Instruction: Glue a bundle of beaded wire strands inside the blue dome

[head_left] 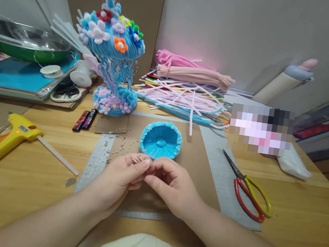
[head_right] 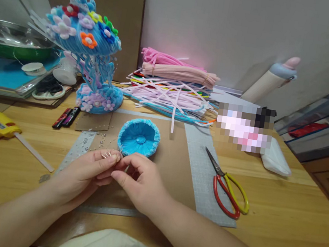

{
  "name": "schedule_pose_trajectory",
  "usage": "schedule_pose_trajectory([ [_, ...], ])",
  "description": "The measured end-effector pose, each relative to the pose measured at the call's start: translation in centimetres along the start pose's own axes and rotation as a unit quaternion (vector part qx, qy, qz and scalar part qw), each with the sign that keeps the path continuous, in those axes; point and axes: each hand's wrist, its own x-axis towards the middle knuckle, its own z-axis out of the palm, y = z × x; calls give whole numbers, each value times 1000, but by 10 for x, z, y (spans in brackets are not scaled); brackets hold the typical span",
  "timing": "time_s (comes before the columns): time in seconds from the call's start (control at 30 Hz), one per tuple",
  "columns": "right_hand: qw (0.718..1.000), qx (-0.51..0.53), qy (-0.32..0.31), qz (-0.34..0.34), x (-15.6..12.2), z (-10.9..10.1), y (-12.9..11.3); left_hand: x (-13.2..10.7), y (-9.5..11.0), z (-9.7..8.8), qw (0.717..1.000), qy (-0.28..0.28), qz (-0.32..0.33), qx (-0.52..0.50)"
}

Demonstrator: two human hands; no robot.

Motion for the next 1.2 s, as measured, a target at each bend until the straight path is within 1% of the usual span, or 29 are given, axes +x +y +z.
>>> schedule_pose_trajectory([
  [0.07, 998, 53, 7, 14, -1, 5, 2, 0, -1, 1, 1000, 7, 2, -8],
  [0.13, 991, 132, 9, 34, -1, 8, 2, 0, -2, 1, 1000, 15, -3, -19],
  [0.2, 978, 195, -3, 68, 0, 8, 1, 1, -3, 1, 999, 17, -10, -32],
  [0.27, 966, 233, -21, 105, 1, 5, -1, 2, -5, 0, 999, 18, -16, -40],
  [0.37, 956, 257, -38, 137, 2, 0, -2, 4, -6, -1, 999, 24, -24, -39],
  [0.53, 953, 240, -69, 174, 3, -6, -2, 4, -5, 0, 998, 49, -38, -24],
  [0.7, 952, 242, -88, 168, 5, -9, -4, 4, -2, 1, 999, 40, -30, -21],
  [0.8, 948, 247, -92, 178, 6, -10, -4, 5, -2, 0, 999, 32, -22, -24],
  [0.9, 946, 243, -97, 191, 6, -11, -3, 5, -2, -1, 999, 39, -14, -19],
  [0.97, 949, 236, -95, 188, 6, -12, -3, 4, -2, -1, 998, 52, -9, -17],
  [1.1, 953, 257, -50, 155, 6, -12, -4, 4, -2, -1, 997, 80, 1, 3],
  [1.2, 949, 288, -12, 128, 6, -12, -3, 5, -4, 0, 996, 82, -2, 30],
])
